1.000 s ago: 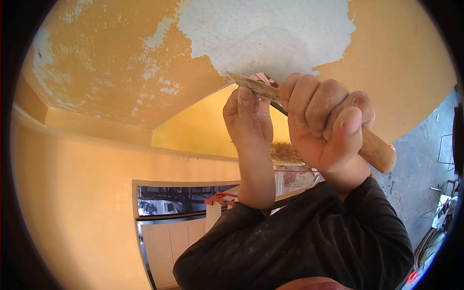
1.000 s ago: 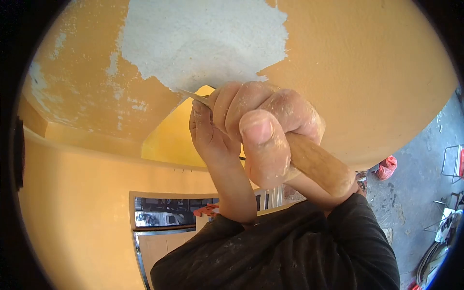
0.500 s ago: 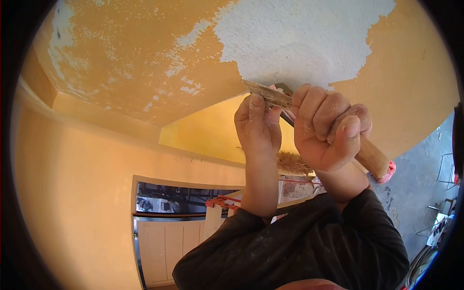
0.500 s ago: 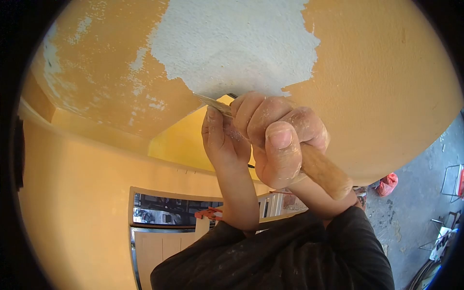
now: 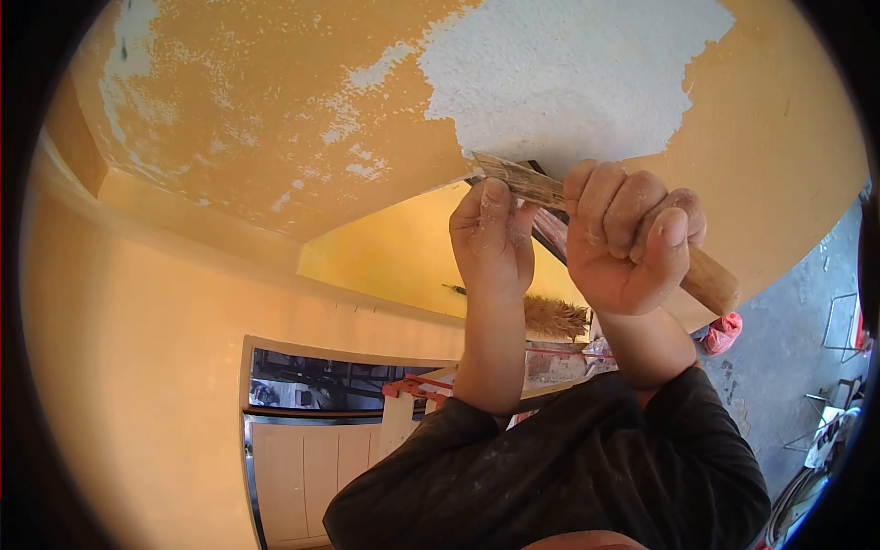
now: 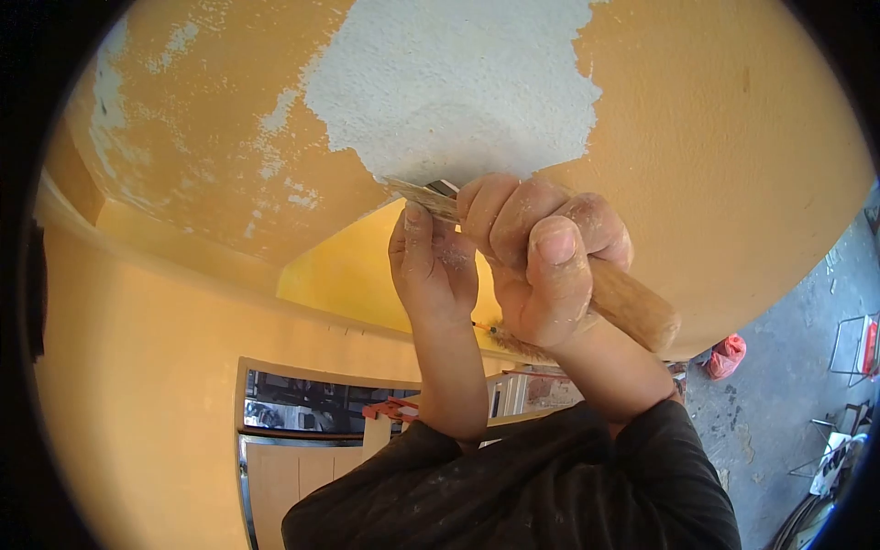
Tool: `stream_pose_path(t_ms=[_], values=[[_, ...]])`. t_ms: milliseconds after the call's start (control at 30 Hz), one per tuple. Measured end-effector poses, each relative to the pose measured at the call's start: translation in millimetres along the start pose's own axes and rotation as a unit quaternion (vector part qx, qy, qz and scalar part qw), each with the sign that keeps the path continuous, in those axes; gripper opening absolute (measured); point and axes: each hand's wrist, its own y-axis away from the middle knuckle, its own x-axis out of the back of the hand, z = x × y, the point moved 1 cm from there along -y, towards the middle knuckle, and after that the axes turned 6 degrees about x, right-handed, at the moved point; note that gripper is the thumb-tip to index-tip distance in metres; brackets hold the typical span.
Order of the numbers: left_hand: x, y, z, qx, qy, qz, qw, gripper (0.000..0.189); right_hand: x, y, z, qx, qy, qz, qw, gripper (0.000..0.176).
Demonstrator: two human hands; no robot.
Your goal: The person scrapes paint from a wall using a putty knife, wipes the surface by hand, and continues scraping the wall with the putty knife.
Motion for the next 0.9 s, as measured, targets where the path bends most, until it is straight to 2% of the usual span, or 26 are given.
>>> stream_pose_path(t_ms=[67,133,167,200,233,267,300,333,367,600,733,767,867,900], values=[[-3,-1,1,-0.002,0.008,-0.018,1.0,0.018,0,-3,2,-0.014,-0.01,-0.006,1.0,0.017],[-9,0,2,0.004,0.021,0.031,0.999,0.018,2,-1,7,0.005,-0.036,0.02,0.999,0.015],[-5,0,3,0.0,0.023,0.036,0.999,0.018,-2,0,11,-0.001,0.011,0.008,1.0,0.015],[2,-2,5,-0.004,0.023,0.0,1.0,0.018,-6,-1,11,-0.002,0.009,0.006,1.0,0.015],[7,-3,7,-0.005,0.021,-0.037,0.999,0.019,-11,-3,8,-0.008,0.038,0.009,0.999,0.023],[10,-1,5,-0.005,0.017,-0.037,0.999,0.019,-15,-2,7,-0.015,0.066,0.014,0.998,0.03],[10,1,1,0.002,-0.02,-0.044,0.999,0.022,-9,-2,3,0.006,0.02,0.003,1.0,0.02],[9,0,-1,0.005,-0.054,-0.052,0.997,0.025,-6,-1,4,0.007,0.015,-0.002,1.0,0.02],[8,-1,-1,0.011,-0.03,-0.074,0.997,0.026,-3,3,5,0.017,0.015,-0.004,1.0,0.02],[2,-3,0,0.003,-0.037,-0.072,0.997,0.023,0,-3,4,0.008,0.011,-0.01,1.0,0.022],[5,-3,-5,-0.006,0.003,-0.072,0.997,0.02,-4,-4,0,0.005,0.015,-0.007,1.0,0.021],[6,-2,-7,-0.005,-0.005,-0.065,0.998,0.02,-11,-8,-4,0.0,0.065,0.007,0.998,0.031],[8,-3,-2,-0.015,-0.006,-0.062,0.998,0.021,-7,-3,4,0.0,0.053,0.026,0.998,0.03],[8,-3,-1,-0.019,-0.002,-0.069,0.997,0.021,-11,-1,7,0.008,0.065,0.005,0.998,0.03]])
